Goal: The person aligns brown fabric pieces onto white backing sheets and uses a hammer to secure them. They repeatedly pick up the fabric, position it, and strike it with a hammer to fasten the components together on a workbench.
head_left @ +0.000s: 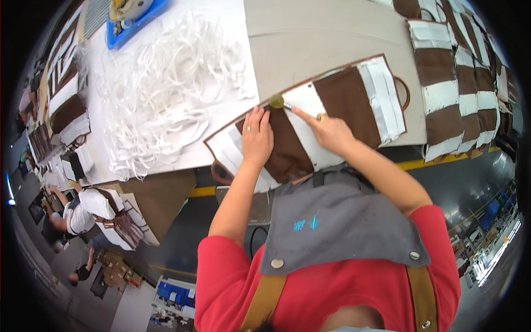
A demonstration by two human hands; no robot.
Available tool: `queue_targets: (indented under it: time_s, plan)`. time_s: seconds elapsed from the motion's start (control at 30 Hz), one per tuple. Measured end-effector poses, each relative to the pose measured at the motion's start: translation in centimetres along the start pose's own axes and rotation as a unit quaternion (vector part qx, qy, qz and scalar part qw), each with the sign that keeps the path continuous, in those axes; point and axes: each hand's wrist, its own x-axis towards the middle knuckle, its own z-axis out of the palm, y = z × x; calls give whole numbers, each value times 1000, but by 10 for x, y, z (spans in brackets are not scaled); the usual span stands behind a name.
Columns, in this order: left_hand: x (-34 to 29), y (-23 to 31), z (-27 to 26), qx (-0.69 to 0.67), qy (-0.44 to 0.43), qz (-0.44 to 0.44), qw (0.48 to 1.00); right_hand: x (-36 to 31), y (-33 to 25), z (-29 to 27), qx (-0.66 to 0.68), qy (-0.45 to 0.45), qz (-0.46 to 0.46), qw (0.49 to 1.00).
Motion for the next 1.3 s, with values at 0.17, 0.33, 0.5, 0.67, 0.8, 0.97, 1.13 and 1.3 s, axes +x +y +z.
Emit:
queue_targets:
  time_s: [0.17,0.33,0.5,0.67,0.8,0.97,1.13,1.3]
  plan:
    - [19,19,-11,-10,7,7,1000,-43,17,-10,87,29,50,994]
    - [72,50,15,-76,0,46,996,-68,63,-32,140,132,116,974]
    - [106,74,55,-82,-17,54,995,-58,81,-44,110,248,112,956]
    - [100,71,65,117,-69,129,982,-30,79,-57,49,232,107,966]
    - [98,68,70,116,-57,121,984,-38,95,-38,-96,94,93,987]
    - [92,71,71,113,-43,103,987,-34,88,-53,29,252,89,963]
    - [89,69,76,111,-33,103,988,-34,92,-33,-76,64,101,990]
    - [95,72,67,147,-34,133,979,-29,92,-51,22,245,126,961]
